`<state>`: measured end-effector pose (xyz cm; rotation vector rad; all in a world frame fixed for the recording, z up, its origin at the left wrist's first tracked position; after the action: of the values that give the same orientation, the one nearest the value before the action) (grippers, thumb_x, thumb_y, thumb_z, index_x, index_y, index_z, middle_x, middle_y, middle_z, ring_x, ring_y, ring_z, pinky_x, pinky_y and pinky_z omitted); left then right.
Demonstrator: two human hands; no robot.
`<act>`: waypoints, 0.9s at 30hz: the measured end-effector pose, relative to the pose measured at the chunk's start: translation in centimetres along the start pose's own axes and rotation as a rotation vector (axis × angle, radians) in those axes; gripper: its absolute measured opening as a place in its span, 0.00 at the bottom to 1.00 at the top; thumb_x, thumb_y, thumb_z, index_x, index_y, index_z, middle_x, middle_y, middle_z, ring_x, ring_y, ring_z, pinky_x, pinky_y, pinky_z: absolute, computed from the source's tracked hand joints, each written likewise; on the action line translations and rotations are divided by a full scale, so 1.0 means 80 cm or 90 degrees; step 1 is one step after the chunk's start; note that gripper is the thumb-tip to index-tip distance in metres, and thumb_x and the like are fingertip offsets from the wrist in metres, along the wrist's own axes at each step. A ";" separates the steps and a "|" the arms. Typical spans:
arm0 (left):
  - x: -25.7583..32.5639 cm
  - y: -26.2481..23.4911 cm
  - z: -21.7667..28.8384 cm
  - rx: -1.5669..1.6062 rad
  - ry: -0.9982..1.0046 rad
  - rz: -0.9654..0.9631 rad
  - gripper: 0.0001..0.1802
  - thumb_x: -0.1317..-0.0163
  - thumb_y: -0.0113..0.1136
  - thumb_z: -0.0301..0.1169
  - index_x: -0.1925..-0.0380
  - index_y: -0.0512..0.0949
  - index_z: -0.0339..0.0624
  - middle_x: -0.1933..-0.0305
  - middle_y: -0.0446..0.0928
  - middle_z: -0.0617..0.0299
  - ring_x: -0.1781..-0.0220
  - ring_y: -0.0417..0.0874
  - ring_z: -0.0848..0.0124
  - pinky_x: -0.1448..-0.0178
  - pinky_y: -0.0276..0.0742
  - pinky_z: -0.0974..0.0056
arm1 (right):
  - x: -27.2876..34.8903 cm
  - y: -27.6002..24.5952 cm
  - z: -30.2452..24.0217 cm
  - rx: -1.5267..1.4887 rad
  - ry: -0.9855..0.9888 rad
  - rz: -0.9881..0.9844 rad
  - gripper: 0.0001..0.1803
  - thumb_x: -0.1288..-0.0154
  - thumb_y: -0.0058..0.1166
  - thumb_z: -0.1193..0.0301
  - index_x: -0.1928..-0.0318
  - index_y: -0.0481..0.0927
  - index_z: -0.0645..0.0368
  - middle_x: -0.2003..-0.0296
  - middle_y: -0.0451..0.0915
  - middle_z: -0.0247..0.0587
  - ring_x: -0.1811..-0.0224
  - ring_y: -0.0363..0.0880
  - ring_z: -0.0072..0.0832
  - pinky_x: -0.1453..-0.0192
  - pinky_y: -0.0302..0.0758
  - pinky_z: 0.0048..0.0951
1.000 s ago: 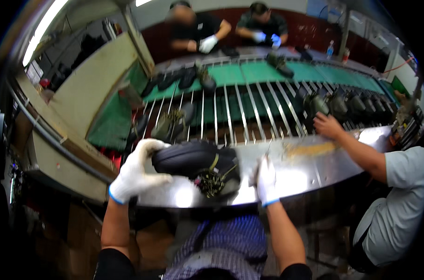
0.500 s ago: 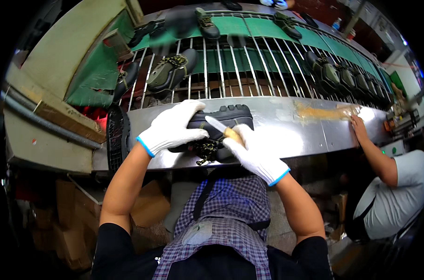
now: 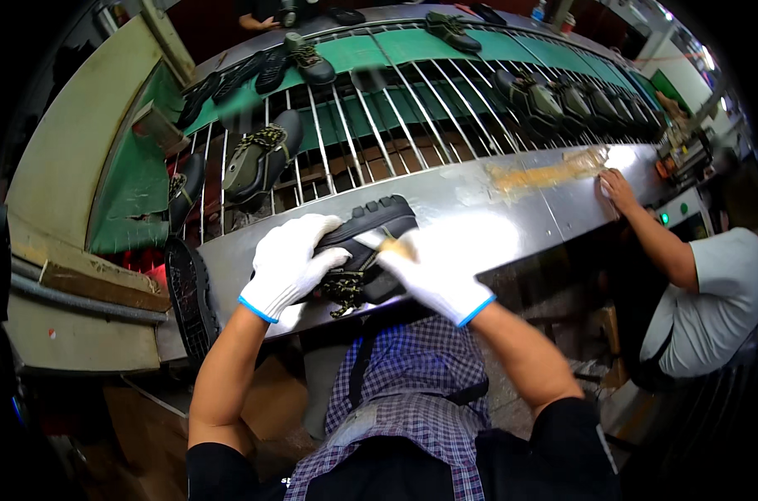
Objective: The person cleans the edges and soles of black boots using a small brush, working on one shoe at a time before placing it back on the conveyor belt and picking up another.
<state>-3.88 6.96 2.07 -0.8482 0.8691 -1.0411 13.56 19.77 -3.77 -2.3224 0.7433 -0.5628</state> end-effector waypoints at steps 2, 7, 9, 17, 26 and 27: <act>0.000 -0.002 0.013 -0.017 0.068 0.040 0.26 0.35 0.74 0.44 0.41 0.86 0.43 0.44 0.89 0.51 0.42 0.89 0.51 0.36 0.84 0.51 | 0.011 -0.053 0.045 0.136 -0.032 0.105 0.26 0.20 0.62 0.53 0.43 0.84 0.66 0.57 0.89 0.47 0.56 0.87 0.27 0.50 0.84 0.34; -0.017 0.009 0.034 -0.039 0.038 -0.020 0.30 0.38 0.78 0.46 0.43 0.85 0.37 0.46 0.87 0.48 0.41 0.87 0.47 0.33 0.83 0.50 | 0.056 -0.149 0.152 0.004 0.007 0.321 0.26 0.16 0.54 0.51 0.38 0.85 0.61 0.55 0.89 0.53 0.51 0.90 0.42 0.42 0.84 0.42; -0.033 0.002 0.043 -0.093 0.067 -0.011 0.41 0.44 0.82 0.49 0.36 0.80 0.35 0.37 0.82 0.44 0.35 0.84 0.46 0.32 0.82 0.49 | 0.050 -0.099 0.096 0.111 -0.051 0.171 0.30 0.18 0.55 0.46 0.39 0.86 0.62 0.54 0.89 0.55 0.49 0.89 0.46 0.40 0.83 0.44; -0.078 0.075 0.068 -0.108 -0.070 -0.214 0.69 0.59 0.88 0.60 0.21 0.64 0.35 0.29 0.77 0.42 0.28 0.82 0.45 0.28 0.82 0.48 | 0.002 -0.043 0.058 -0.062 0.027 -0.033 0.31 0.17 0.54 0.47 0.43 0.84 0.66 0.63 0.87 0.46 0.62 0.86 0.36 0.53 0.83 0.38; -0.072 0.062 0.093 -0.062 -0.037 -0.154 0.59 0.54 0.86 0.54 0.26 0.70 0.37 0.33 0.81 0.42 0.32 0.84 0.45 0.29 0.82 0.50 | 0.030 0.006 0.102 -0.347 0.077 -0.077 0.23 0.16 0.54 0.51 0.50 0.84 0.61 0.70 0.81 0.37 0.68 0.80 0.25 0.62 0.76 0.28; -0.067 0.059 0.082 -0.081 -0.046 -0.141 0.58 0.53 0.86 0.54 0.26 0.71 0.37 0.32 0.81 0.43 0.32 0.84 0.46 0.29 0.81 0.50 | 0.038 -0.030 0.081 -0.115 0.048 -0.039 0.24 0.16 0.55 0.53 0.46 0.85 0.66 0.65 0.86 0.44 0.62 0.86 0.30 0.55 0.81 0.30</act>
<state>2.31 14.45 1.56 -1.1018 0.7996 -1.1475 20.29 22.20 -6.16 -2.5097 0.7882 -0.6370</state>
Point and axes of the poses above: each hand's wrist, its own x-axis away from the middle knuckle, its own y-axis out of the palm, z = x × y, the point moved 9 cm from there along -x, towards the middle knuckle
